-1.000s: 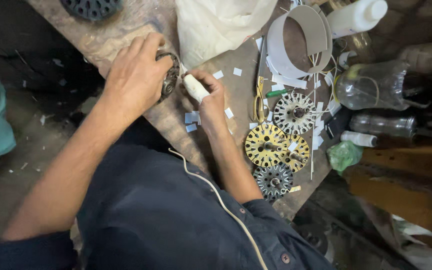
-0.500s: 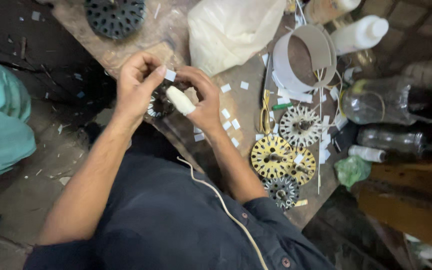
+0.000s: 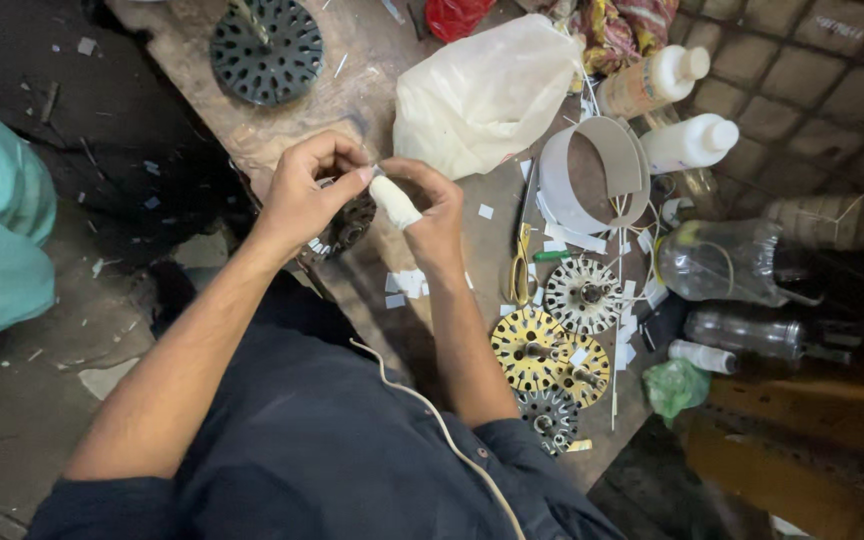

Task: The person cuts small white rectangular pieces from a roll using scissors and inserts them into the slots of a circular metal motor stator. The person handles the stator and the white pieces repeatedly, placing them into the slots one by one.

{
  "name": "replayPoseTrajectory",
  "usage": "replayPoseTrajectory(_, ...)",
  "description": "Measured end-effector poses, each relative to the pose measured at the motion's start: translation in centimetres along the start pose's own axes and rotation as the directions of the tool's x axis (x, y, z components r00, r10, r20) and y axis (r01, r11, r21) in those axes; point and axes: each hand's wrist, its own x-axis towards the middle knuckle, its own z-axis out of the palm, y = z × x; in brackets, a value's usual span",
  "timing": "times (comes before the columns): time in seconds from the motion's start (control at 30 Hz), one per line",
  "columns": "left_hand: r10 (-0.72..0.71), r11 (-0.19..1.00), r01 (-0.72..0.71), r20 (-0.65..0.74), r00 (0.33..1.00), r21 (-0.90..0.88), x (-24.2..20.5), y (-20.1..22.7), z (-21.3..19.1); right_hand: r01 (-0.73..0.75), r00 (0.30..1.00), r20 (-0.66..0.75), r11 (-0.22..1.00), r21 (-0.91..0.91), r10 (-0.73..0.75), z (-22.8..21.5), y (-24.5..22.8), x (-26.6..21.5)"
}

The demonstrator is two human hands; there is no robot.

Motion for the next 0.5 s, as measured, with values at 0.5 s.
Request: replayPoseTrajectory(0.5,-0.058,0.974,0.069,0.056,0.997,-0.216,0.0,0.1,-0.3,0.216,0.974,0.075,0.976,0.004,-0.216,0.6,-0.1,0.2)
